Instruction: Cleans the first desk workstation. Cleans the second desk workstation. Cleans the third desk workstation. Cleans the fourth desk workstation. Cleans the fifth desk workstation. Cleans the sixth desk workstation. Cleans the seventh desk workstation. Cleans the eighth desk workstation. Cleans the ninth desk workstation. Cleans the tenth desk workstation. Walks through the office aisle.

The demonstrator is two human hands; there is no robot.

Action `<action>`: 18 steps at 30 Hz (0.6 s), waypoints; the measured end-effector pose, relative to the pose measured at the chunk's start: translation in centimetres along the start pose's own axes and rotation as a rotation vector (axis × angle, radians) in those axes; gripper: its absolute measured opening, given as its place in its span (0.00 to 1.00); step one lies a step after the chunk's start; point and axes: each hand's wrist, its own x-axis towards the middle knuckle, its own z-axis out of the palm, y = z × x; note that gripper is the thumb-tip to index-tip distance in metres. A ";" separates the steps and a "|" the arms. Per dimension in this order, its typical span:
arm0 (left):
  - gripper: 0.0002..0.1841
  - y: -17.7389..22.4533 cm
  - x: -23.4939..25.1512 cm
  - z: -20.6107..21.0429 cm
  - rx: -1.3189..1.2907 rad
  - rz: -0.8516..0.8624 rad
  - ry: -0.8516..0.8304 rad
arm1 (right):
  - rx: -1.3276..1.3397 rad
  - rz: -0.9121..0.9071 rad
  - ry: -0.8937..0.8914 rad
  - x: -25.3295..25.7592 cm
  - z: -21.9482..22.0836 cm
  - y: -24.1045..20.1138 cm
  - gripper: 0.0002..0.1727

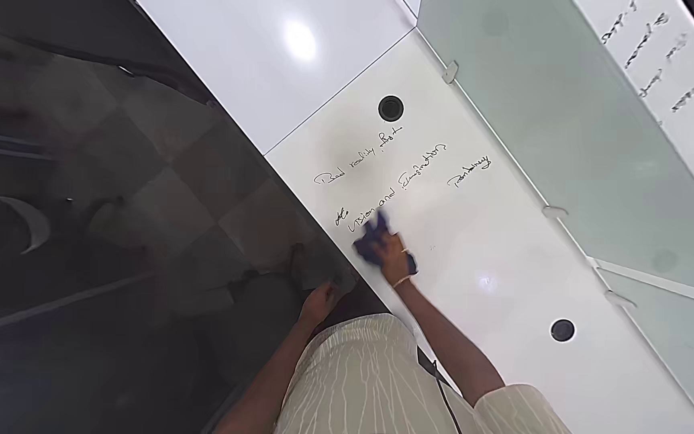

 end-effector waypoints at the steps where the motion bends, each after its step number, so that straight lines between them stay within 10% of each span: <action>1: 0.17 -0.1 0.2 -0.1 -0.004 0.000 -0.005 | 0.036 -0.172 -0.048 -1.8 1.7 -0.4 0.27; 3: 0.17 0.1 0.5 -0.7 -0.004 0.002 -0.002 | 0.061 -0.323 -0.177 -2.2 1.2 1.2 0.27; 10: 0.17 1.7 0.3 -1.7 -0.069 0.221 0.155 | -0.176 0.519 0.321 -1.2 -9.0 11.4 0.29; 15: 0.20 3.6 0.7 -1.4 -0.146 0.283 0.186 | -0.066 0.127 0.153 -14.1 0.6 4.5 0.31; 18: 0.20 3.7 0.7 -1.8 -0.141 0.263 0.169 | -0.077 0.040 0.018 -13.4 -1.4 6.0 0.32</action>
